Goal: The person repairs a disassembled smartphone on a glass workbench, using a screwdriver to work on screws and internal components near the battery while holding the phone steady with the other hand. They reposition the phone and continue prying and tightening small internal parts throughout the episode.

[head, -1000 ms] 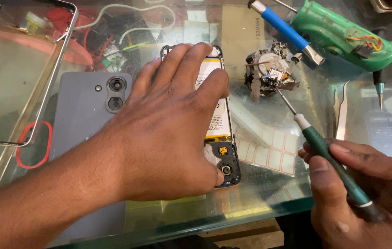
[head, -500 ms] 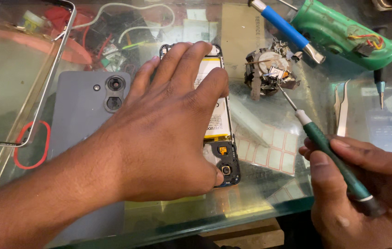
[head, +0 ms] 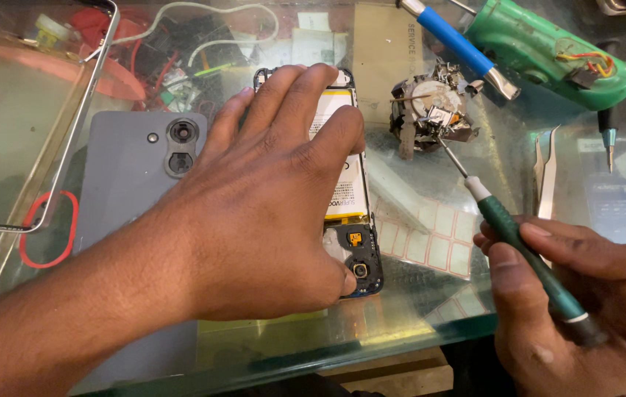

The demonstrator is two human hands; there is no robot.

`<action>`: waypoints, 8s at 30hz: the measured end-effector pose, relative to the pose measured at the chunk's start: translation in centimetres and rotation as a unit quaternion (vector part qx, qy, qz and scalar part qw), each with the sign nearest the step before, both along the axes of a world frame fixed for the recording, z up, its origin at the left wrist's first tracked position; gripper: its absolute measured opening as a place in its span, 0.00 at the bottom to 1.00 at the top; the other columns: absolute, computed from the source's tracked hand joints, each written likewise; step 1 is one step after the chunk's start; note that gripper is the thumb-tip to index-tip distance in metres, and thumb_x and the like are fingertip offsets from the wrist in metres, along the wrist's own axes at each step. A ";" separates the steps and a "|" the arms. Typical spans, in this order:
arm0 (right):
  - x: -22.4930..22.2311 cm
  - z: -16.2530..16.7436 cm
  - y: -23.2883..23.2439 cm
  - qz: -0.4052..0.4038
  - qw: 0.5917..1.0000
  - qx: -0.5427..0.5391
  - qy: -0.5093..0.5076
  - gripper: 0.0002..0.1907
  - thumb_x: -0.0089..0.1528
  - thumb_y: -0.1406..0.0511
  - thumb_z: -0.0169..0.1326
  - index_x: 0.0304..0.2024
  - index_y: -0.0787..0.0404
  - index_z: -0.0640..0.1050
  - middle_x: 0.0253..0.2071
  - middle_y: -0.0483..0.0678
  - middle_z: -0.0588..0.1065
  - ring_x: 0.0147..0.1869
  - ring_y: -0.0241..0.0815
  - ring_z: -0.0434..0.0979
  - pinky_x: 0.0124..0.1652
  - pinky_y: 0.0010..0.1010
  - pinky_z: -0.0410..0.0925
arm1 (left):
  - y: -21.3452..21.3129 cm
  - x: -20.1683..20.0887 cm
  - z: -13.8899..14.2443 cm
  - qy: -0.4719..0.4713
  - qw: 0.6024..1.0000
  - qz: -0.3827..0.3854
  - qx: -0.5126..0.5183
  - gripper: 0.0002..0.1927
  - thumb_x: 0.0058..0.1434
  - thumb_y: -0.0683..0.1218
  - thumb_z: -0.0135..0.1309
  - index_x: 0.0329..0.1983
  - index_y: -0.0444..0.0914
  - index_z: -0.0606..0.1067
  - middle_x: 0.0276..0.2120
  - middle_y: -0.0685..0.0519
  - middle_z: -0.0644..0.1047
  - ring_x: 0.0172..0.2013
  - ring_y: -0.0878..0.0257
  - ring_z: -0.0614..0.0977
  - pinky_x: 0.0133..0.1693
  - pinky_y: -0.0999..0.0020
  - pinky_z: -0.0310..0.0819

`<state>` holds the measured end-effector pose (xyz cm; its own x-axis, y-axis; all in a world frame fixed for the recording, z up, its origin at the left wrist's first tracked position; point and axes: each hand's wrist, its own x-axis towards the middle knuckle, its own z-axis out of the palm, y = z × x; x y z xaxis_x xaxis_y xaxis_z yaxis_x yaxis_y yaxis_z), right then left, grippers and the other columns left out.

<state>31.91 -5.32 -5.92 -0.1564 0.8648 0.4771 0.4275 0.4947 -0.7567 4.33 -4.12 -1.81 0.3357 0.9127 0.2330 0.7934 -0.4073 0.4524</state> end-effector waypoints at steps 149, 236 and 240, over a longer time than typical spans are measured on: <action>-0.9 0.0 -0.1 -0.027 0.999 -0.021 0.014 0.11 0.74 0.77 0.55 0.52 0.71 0.65 0.49 0.61 0.78 0.54 0.45 0.85 0.57 0.29 0.78 | 0.0 0.0 0.0 0.002 1.000 -0.003 -0.003 0.49 0.32 0.57 0.71 0.56 0.31 0.66 0.67 0.22 0.52 0.69 0.30 0.47 0.66 0.33 0.37; 20.2 -7.3 13.5 0.350 0.779 -0.486 -0.183 0.24 0.62 0.51 0.59 0.47 0.64 0.76 0.38 0.60 0.76 0.38 0.54 0.80 0.39 0.47 0.78 | 0.1 0.6 -0.7 -0.012 0.999 0.024 0.035 0.53 0.35 0.55 0.64 0.65 0.27 0.63 0.67 0.25 0.57 0.71 0.33 0.52 0.65 0.31 0.42; 20.9 -6.6 13.0 0.343 0.795 -0.463 -0.191 0.22 0.62 0.53 0.58 0.48 0.65 0.77 0.39 0.61 0.76 0.41 0.56 0.80 0.42 0.49 0.78 | 0.1 0.6 -0.7 -0.011 0.999 0.027 0.036 0.55 0.35 0.56 0.65 0.65 0.27 0.62 0.67 0.24 0.56 0.70 0.33 0.52 0.64 0.30 0.42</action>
